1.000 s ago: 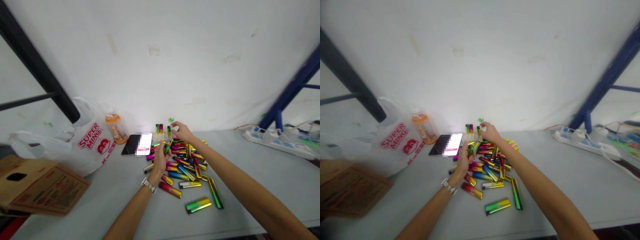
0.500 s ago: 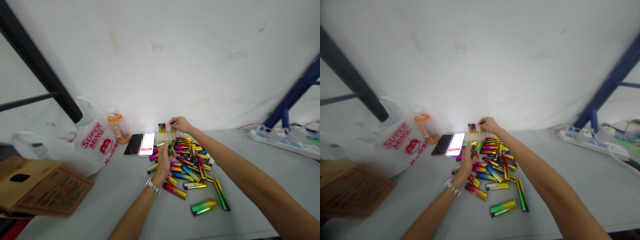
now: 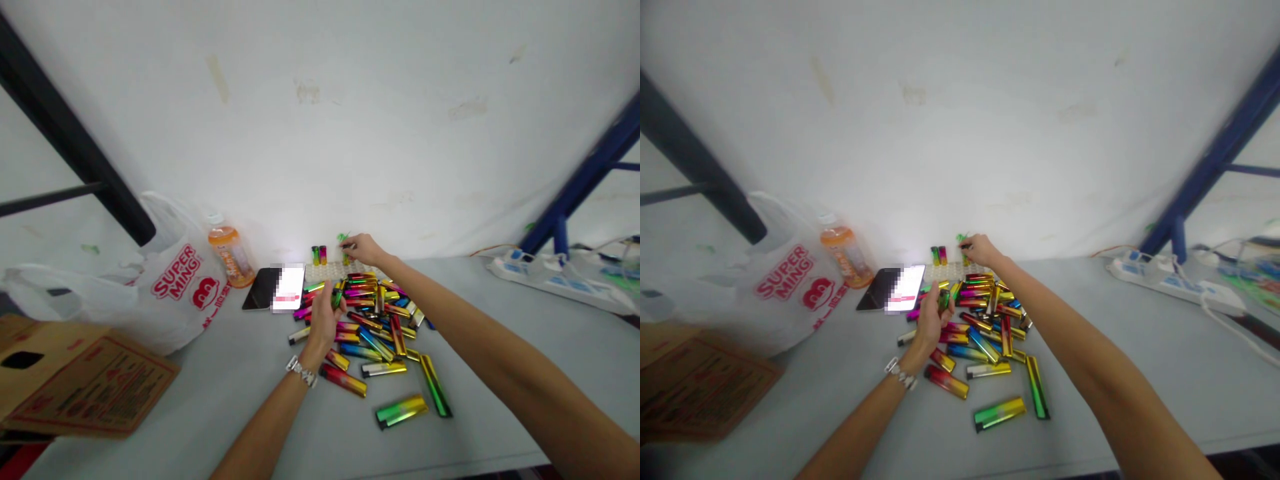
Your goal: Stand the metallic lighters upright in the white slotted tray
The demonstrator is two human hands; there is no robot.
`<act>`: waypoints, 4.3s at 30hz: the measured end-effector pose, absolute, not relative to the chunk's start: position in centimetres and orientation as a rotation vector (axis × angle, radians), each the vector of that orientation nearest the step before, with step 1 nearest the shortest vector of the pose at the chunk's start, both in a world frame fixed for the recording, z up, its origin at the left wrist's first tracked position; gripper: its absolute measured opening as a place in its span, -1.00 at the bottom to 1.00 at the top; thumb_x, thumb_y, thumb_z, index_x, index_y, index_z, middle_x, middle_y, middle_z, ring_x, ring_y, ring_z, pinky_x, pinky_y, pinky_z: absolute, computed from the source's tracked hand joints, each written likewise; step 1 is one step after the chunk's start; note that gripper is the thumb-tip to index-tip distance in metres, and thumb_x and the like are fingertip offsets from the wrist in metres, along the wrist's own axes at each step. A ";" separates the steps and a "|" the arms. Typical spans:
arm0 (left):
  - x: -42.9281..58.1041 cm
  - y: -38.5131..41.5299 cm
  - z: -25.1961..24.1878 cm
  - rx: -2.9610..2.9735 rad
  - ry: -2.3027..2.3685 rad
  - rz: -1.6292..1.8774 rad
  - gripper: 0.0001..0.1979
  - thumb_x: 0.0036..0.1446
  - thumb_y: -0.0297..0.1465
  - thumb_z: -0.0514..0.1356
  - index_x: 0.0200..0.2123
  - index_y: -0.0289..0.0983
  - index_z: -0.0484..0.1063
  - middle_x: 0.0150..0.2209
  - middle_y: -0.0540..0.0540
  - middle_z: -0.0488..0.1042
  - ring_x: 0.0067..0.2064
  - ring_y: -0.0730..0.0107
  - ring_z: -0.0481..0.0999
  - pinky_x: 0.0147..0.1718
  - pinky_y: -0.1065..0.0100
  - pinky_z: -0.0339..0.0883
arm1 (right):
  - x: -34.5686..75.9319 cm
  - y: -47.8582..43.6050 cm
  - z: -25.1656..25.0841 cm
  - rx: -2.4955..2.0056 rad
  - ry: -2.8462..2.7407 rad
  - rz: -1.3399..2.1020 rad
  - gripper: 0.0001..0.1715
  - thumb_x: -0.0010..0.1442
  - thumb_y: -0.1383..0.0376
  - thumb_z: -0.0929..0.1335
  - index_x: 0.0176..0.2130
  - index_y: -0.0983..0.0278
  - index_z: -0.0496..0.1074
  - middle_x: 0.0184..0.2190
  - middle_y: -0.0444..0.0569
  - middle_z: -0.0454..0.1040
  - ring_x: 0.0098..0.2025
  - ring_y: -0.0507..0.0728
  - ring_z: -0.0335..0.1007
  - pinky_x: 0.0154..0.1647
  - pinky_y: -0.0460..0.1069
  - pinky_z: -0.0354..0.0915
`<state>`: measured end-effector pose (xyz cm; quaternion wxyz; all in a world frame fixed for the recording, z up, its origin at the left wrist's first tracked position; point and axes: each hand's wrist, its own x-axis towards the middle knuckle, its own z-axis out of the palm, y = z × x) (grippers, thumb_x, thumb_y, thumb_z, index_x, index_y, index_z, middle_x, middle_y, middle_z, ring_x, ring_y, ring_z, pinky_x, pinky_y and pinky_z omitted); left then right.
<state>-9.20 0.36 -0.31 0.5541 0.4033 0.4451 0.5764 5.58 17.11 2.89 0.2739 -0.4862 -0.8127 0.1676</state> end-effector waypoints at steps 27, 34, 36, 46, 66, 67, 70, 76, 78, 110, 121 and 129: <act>-9.7 1.5 -0.2 0.889 0.895 1.397 -0.30 -0.01 0.29 -0.08 -0.58 -0.27 0.24 -0.69 0.06 0.22 -0.67 0.60 0.11 -0.67 0.48 -0.09 | 3.9 4.8 7.8 -0.935 -2.429 0.847 -0.69 0.01 0.42 0.37 -0.19 0.34 0.54 -0.37 -0.07 0.55 -0.44 0.01 0.36 -0.36 -0.07 0.27; -9.7 1.9 -0.5 0.940 0.935 1.364 -0.28 0.03 0.29 -0.14 -0.53 -0.28 0.27 -0.65 0.03 0.26 -0.64 0.58 0.15 -0.66 0.48 -0.08 | 3.7 6.1 7.7 -0.923 -2.379 0.823 -0.75 0.08 0.24 0.43 -0.24 0.34 0.55 -0.39 -0.04 0.54 -0.41 0.03 0.41 -0.34 -0.05 0.29; -9.8 1.9 -0.8 0.973 1.025 1.371 -0.31 0.10 0.24 -0.16 -0.42 -0.28 0.33 -0.56 -0.01 0.34 -0.58 0.51 0.25 -0.65 0.47 0.01 | 3.8 7.0 8.0 -0.913 -2.396 0.874 -0.76 0.09 0.24 0.43 -0.25 0.34 0.55 -0.43 -0.05 0.54 -0.41 0.04 0.43 -0.35 -0.06 0.29; -10.2 0.9 -1.3 1.333 1.476 1.478 -0.65 0.29 -0.13 -0.03 -0.07 -0.23 0.32 -0.10 -0.14 0.43 -0.07 0.26 0.42 -0.09 0.24 0.31 | 3.7 14.8 8.4 -1.257 -2.472 0.193 -0.76 0.06 0.34 0.42 -0.20 0.30 0.55 -0.31 -0.03 0.60 -0.30 0.08 0.47 -0.32 -0.09 0.25; -11.1 1.6 -1.5 1.808 1.679 1.278 -0.69 0.29 -0.20 -0.02 -0.40 -0.23 0.35 -0.32 -0.08 0.42 -0.28 0.32 0.42 -0.20 0.27 0.28 | 3.0 16.9 7.0 -1.357 -2.673 -0.230 -0.73 0.12 0.32 0.37 -0.18 0.18 0.62 -0.22 -0.02 0.63 -0.13 0.18 0.50 0.01 0.03 0.16; -11.1 1.6 -1.5 1.822 1.683 1.281 -0.68 0.29 -0.20 -0.01 -0.41 -0.23 0.35 -0.33 -0.08 0.42 -0.28 0.32 0.42 -0.20 0.27 0.28 | 3.1 17.0 7.1 -1.347 -2.676 -0.220 -0.73 0.12 0.32 0.37 -0.18 0.19 0.62 -0.22 -0.02 0.63 -0.13 0.19 0.50 0.01 0.03 0.17; -11.2 1.7 -1.6 1.851 1.680 1.289 -0.68 0.29 -0.20 -0.01 -0.43 -0.23 0.34 -0.34 -0.08 0.41 -0.29 0.33 0.41 -0.22 0.28 0.27 | 3.2 17.1 7.3 -1.345 -2.684 -0.198 -0.72 0.11 0.34 0.37 -0.18 0.19 0.62 -0.21 -0.02 0.63 -0.13 0.19 0.50 -0.01 0.03 0.18; -11.2 1.9 -1.7 1.859 1.670 1.281 -0.67 0.29 -0.21 -0.01 -0.43 -0.24 0.36 -0.33 -0.10 0.42 -0.28 0.32 0.41 -0.23 0.28 0.27 | 2.8 16.7 7.0 -1.380 -2.693 -0.262 -0.72 0.16 0.35 0.35 -0.15 0.21 0.60 -0.18 0.05 0.62 -0.11 0.20 0.48 0.01 0.06 0.12; -11.2 1.9 -1.6 1.859 1.670 1.278 -0.67 0.29 -0.21 -0.01 -0.43 -0.25 0.37 -0.32 -0.10 0.41 -0.28 0.32 0.41 -0.22 0.28 0.27 | 2.4 16.2 6.5 -1.404 -2.648 -0.338 -0.69 0.19 0.35 0.32 -0.09 0.25 0.57 -0.17 0.11 0.60 -0.09 0.21 0.45 0.02 0.09 0.08; -12.4 1.8 -1.2 1.923 1.803 1.289 -0.79 0.23 -0.35 0.04 -0.44 -0.23 0.35 -0.32 -0.08 0.38 -0.33 0.35 0.41 -0.31 0.33 0.28 | 4.0 6.5 3.1 -0.955 -2.891 -0.206 -0.62 0.00 0.26 0.37 -0.14 0.31 0.53 -0.12 0.16 0.38 -0.01 0.31 0.21 0.05 0.17 0.04; -12.7 2.0 -1.1 1.866 1.718 1.424 -0.81 0.23 -0.36 0.05 -0.42 -0.24 0.35 -0.30 -0.08 0.36 -0.32 0.37 0.40 -0.27 0.32 0.31 | 3.4 7.1 2.5 -0.843 -2.914 -0.210 -0.66 0.10 0.33 0.37 -0.09 0.32 0.50 -0.18 0.14 0.41 -0.04 0.27 0.28 0.01 0.12 0.08; -12.0 1.2 -0.2 1.743 1.329 1.598 -0.76 0.29 -0.24 0.04 -0.11 -0.24 0.39 -0.09 -0.14 0.43 -0.06 0.32 0.44 -0.10 0.32 0.34 | 4.2 5.2 1.6 -0.926 -2.109 0.522 -0.84 0.18 0.26 0.36 -0.23 0.30 0.45 -0.37 -0.08 0.45 -0.30 0.08 0.34 -0.22 -0.03 0.23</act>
